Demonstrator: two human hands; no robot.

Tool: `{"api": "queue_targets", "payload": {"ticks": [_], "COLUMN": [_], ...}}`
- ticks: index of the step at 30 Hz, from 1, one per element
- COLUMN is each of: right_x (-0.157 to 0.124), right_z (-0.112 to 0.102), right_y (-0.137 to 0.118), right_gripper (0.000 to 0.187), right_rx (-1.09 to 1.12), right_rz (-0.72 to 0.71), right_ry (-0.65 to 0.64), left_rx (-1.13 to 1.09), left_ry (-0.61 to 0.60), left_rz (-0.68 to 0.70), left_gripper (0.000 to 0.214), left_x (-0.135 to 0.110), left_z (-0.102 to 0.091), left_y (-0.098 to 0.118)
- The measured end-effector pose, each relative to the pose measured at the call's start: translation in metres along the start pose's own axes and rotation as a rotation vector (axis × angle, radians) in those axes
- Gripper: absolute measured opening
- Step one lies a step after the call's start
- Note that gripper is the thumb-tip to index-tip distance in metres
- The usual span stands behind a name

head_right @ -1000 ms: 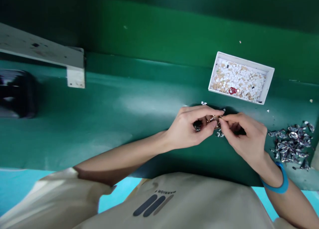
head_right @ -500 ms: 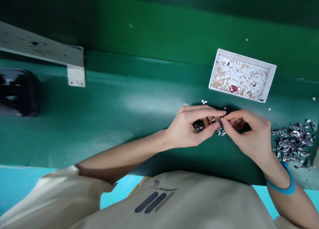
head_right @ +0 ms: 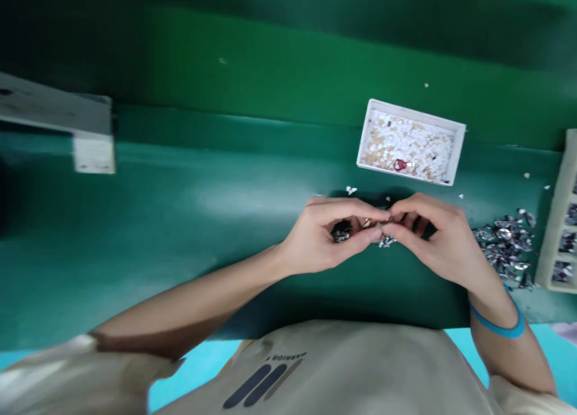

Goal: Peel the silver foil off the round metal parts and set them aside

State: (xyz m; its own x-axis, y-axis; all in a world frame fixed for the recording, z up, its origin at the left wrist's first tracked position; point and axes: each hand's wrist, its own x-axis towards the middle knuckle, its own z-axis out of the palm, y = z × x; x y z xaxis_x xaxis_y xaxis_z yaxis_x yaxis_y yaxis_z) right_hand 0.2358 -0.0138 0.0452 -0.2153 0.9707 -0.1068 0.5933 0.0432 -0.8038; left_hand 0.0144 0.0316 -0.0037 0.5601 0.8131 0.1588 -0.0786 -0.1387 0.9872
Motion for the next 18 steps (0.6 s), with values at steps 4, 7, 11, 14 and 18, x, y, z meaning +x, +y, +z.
{"api": "queue_targets", "payload": {"ticks": [4, 7, 11, 14, 18], "right_x": [-0.031, -0.055, -0.063, -0.058, -0.051], "right_z": [-0.064, -0.098, -0.099, -0.089, -0.075], "right_y": [0.000, 0.020, 0.051, 0.052, 0.030], "right_gripper": [0.020, 0.045, 0.069, 0.064, 0.037], "right_rx": [-0.335, -0.593, -0.484, -0.522, -0.419], "right_rz": [0.095, 0.354, 0.521, 0.449, 0.300], "right_ry": [0.018, 0.119, -0.072, -0.096, 0.074], "left_rx": [0.006, 0.015, 0.029, -0.004, -0.102], "left_ry": [0.026, 0.015, 0.028, 0.092, 0.102], "left_rz": [-0.008, 0.006, 0.002, -0.046, -0.124], "left_gripper": [0.006, 0.005, 0.006, 0.006, 0.010], "left_x": [0.000, -0.002, -0.003, -0.001, 0.001], "left_z": [0.002, 0.004, 0.005, 0.006, 0.005], "left_y": [0.002, 0.001, -0.001, -0.001, 0.001]}}
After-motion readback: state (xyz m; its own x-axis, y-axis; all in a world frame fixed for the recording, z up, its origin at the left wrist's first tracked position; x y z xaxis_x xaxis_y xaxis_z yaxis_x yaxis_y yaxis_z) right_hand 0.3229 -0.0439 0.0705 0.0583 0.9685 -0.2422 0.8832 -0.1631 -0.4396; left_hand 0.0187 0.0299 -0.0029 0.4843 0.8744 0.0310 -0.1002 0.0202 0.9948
